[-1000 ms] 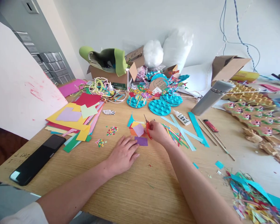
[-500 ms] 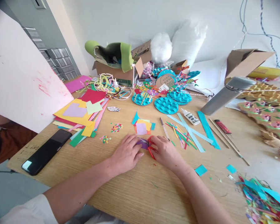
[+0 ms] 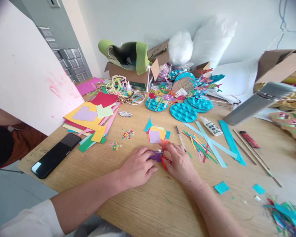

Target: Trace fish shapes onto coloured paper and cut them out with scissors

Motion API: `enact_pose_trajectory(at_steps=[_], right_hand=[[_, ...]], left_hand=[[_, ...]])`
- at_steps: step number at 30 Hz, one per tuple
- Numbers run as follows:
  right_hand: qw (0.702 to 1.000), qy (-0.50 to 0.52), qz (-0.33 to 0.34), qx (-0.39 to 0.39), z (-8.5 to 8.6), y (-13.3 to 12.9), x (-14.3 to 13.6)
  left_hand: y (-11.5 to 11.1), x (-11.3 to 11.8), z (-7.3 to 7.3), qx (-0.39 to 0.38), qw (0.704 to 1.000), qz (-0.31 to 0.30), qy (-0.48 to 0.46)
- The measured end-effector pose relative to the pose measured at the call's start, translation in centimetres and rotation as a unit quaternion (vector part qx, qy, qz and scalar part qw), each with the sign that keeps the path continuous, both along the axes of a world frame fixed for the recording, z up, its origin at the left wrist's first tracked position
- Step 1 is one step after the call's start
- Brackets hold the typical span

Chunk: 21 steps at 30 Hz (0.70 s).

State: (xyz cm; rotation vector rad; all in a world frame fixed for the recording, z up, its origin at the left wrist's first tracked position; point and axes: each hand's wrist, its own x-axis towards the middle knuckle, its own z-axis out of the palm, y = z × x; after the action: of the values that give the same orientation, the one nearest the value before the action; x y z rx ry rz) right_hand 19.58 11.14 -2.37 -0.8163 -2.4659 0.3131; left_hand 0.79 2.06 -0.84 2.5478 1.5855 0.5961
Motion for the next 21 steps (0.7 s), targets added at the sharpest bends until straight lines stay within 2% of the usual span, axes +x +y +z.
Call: enact_pose_trajectory(at_steps=[5, 15, 18, 21], right_hand=[[0.999, -0.041, 0.002, -0.008, 0.2, 0.4, -0.8], [1.0, -0.012, -0.015, -0.015, 0.6, 0.3, -1.2], [0.997, 0.042, -0.058, -0.009, 0.7, 0.4, -0.5], [0.994, 0.062, -0.068, -0.057, 0.7, 0.6, 0.4]], left_hand=[[0.0, 0.1, 0.0, -0.006, 1.0, -0.006, 0.01], [-0.1, 0.4, -0.1, -0.007, 1.0, -0.01, 0.002], [0.1, 0.1, -0.1, -0.007, 0.998, 0.027, -0.056], [0.8, -0.8, -0.1, -0.007, 0.989, 0.105, -0.102]])
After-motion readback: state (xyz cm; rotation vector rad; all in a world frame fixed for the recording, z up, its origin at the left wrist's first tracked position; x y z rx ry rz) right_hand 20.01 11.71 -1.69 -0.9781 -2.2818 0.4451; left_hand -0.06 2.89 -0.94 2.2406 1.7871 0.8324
